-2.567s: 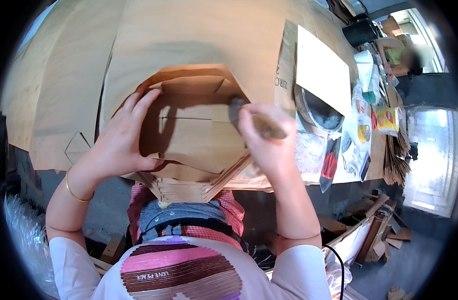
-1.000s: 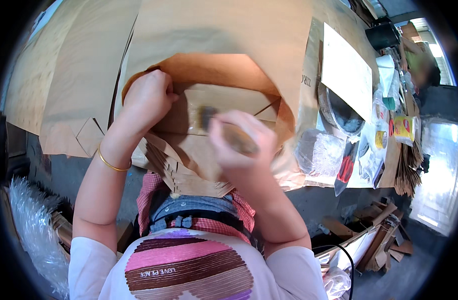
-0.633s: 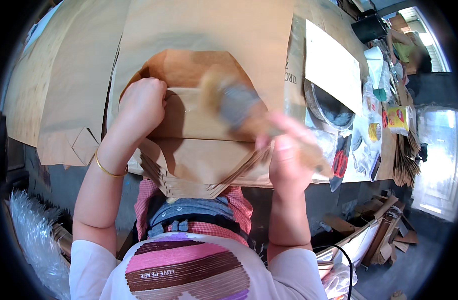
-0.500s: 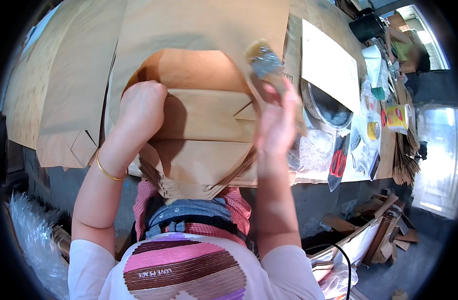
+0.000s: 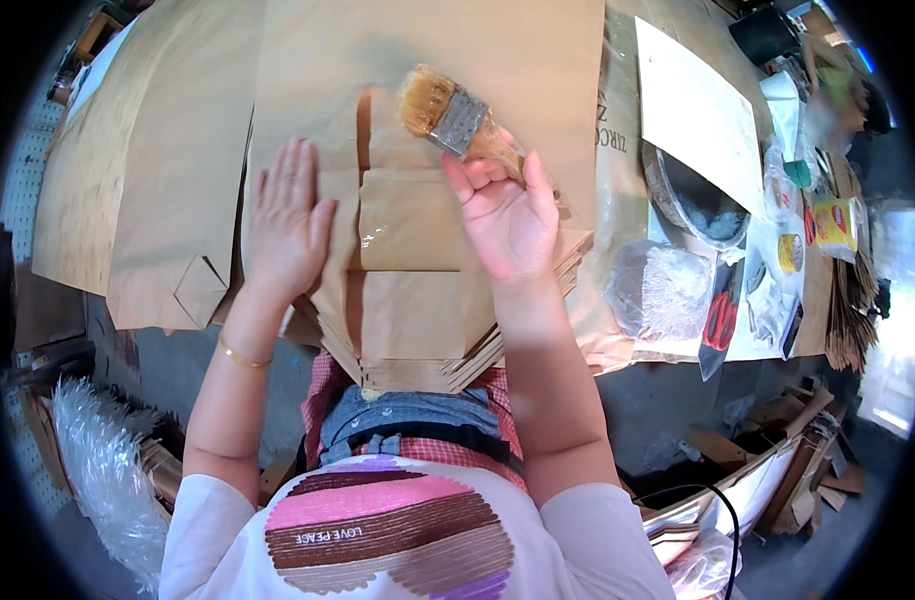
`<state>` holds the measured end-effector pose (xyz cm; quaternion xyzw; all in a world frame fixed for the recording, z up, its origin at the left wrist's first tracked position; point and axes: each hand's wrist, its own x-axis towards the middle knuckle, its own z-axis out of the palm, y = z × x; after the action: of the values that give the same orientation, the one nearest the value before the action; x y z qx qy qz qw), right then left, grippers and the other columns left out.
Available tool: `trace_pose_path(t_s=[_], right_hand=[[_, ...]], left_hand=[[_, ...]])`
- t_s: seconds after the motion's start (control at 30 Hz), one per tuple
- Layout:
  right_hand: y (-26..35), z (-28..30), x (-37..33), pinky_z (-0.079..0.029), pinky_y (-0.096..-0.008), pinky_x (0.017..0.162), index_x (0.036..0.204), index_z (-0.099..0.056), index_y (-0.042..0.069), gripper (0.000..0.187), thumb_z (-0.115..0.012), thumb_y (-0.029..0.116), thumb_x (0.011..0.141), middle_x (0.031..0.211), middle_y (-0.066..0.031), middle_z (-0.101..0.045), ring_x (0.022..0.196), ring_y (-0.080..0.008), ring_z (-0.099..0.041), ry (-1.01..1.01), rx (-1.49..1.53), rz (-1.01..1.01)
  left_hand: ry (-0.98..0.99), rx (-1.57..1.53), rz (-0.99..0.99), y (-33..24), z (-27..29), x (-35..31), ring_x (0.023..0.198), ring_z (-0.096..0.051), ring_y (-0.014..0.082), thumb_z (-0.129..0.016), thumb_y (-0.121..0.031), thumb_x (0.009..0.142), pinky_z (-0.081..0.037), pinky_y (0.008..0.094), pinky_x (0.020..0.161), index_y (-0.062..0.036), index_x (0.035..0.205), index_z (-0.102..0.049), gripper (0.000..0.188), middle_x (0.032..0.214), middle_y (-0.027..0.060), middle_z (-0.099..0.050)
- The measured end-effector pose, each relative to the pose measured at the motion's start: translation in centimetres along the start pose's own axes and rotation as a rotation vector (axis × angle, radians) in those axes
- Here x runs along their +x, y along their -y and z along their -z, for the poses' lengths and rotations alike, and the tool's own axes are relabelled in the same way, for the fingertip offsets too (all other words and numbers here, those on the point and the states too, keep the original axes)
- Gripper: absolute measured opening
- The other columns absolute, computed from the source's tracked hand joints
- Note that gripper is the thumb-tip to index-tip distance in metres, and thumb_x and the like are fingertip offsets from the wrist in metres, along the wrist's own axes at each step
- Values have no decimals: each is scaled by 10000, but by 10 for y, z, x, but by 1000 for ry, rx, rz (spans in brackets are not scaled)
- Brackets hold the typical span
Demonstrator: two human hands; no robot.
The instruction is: The person folds the flaps of a flat brown paper package, applies glue to the flaps using a brush, and presses them down to seal the package. This process is repeated for multiple packages in a workshop setting.
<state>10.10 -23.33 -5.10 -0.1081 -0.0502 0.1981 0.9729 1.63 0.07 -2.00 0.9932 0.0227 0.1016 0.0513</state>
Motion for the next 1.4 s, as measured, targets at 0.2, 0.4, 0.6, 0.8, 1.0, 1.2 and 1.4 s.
trace_pose_path(t_s=[0.2, 0.4, 0.6, 0.8, 1.0, 1.2, 1.4], right_hand=[[0, 0, -3, -447, -477, 1041, 1257, -520, 34, 369, -478, 305, 1010, 976, -148, -692, 986, -259, -662, 18, -100, -15], [-2, -4, -1, -530, -406, 909, 1273, -507, 22, 361, -535, 251, 994, 1073, -125, -661, 954, -236, -662, 5, -291, -103], [34, -19, -92, -537, -317, 696, 1133, -635, 16, 229, -594, 152, 954, 1018, -93, -674, 785, -165, -639, -18, -867, -410], [78, -110, -117, -517, -335, 612, 1026, -688, 21, 283, -739, 40, 749, 910, -139, -684, 743, -280, -664, 621, -2077, 280], [58, -96, -128, -516, -357, 699, 1073, -614, 18, 360, -694, 65, 725, 997, -114, -641, 860, -278, -624, 865, -2246, -48], [36, -72, -157, -511, -347, 643, 1062, -638, 17, 283, -718, 83, 798, 944, -92, -646, 741, -273, -634, 834, -1984, -35], [17, -128, -114, -515, -352, 651, 1071, -658, 21, 287, -716, 82, 797, 962, -117, -672, 769, -279, -636, 867, -1740, 59]], left_hand=[[-18, -43, 69, -29, -6, -29, 1445, -229, 339, -441, -344, 966, -149, 501, 1166, -32, 1494, -284, 633, 1558, 174, -260], [142, -628, -332, 3, 22, -44, 1432, -268, 334, -513, -277, 940, -161, 464, 1178, -31, 1483, -315, 627, 1539, 180, -299], [115, -108, -378, 2, 11, -6, 1441, -219, 356, -526, -303, 911, -143, 457, 1191, 7, 1461, -313, 667, 1535, 220, -269], [110, -65, -382, 6, 9, -12, 1443, -183, 397, -536, -354, 896, -126, 483, 1189, 23, 1466, -292, 725, 1537, 255, -232], [118, -28, -376, 0, 4, -11, 1452, -167, 381, -523, -381, 898, -104, 472, 1193, 14, 1478, -279, 744, 1545, 244, -226], [115, -16, -358, 0, 8, -13, 1457, -172, 357, -522, -380, 899, -95, 469, 1194, 14, 1478, -279, 741, 1549, 231, -230], [149, -349, -371, 21, 12, -2, 1413, -295, 342, -482, -306, 943, -163, 458, 1185, 34, 1396, -418, 570, 1476, 215, -386]])
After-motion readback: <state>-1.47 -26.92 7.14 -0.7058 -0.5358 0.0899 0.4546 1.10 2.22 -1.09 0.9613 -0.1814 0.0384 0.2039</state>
